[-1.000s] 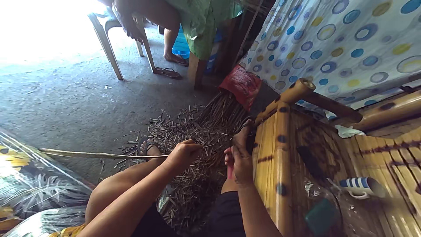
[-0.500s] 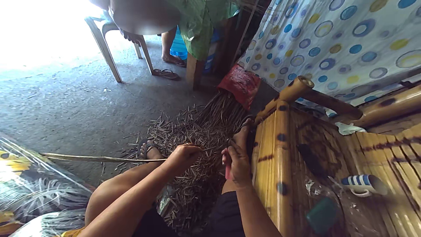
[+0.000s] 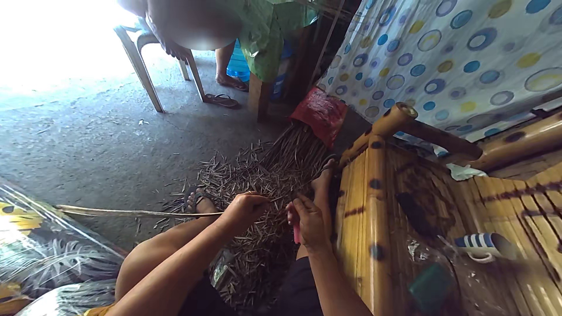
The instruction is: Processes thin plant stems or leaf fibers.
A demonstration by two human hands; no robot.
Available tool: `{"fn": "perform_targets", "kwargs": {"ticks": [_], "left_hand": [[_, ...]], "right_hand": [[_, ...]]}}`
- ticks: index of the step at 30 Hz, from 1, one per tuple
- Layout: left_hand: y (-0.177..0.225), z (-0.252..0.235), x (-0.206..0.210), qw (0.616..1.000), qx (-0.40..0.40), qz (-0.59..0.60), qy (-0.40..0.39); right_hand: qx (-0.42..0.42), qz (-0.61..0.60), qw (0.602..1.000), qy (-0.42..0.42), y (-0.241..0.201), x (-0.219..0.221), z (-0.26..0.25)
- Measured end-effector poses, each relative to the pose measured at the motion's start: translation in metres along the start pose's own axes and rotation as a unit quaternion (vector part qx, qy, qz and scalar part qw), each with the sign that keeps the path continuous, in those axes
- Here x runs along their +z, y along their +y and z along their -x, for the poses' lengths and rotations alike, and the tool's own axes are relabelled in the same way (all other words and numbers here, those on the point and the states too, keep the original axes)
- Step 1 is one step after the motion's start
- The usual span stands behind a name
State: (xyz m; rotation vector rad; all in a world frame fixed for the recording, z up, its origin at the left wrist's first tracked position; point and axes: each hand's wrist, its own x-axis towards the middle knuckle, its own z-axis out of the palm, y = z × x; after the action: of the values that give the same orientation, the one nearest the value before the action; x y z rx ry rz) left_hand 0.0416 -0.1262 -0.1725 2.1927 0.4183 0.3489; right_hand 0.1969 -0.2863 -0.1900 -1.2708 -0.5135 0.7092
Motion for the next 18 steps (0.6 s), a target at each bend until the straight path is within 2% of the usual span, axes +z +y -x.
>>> {"fn": "perform_targets", "kwargs": {"ticks": [7,11,15,18], "left_hand": [[-0.004,0.000,0.001,1.000,0.011,0.011,0.001],[-0.005,0.000,0.003,1.000,0.008,0.003,0.025],[-0.006,0.002,0.004,0.999,0.007,0.004,0.033],[-0.004,0.002,0.002,0.999,0.001,0.001,0.033]], "right_hand": [[-0.028,-0.059,0.997,0.049,-0.015,-0.022,-0.022],[0.007,0.019,1.000,-0.008,-0.011,-0.002,0.002],[0.049,0.006,0.998,-0.032,-0.002,0.019,0.018],[0.024,0.007,0.999,-0.038,-0.002,0.016,0.012]]}}
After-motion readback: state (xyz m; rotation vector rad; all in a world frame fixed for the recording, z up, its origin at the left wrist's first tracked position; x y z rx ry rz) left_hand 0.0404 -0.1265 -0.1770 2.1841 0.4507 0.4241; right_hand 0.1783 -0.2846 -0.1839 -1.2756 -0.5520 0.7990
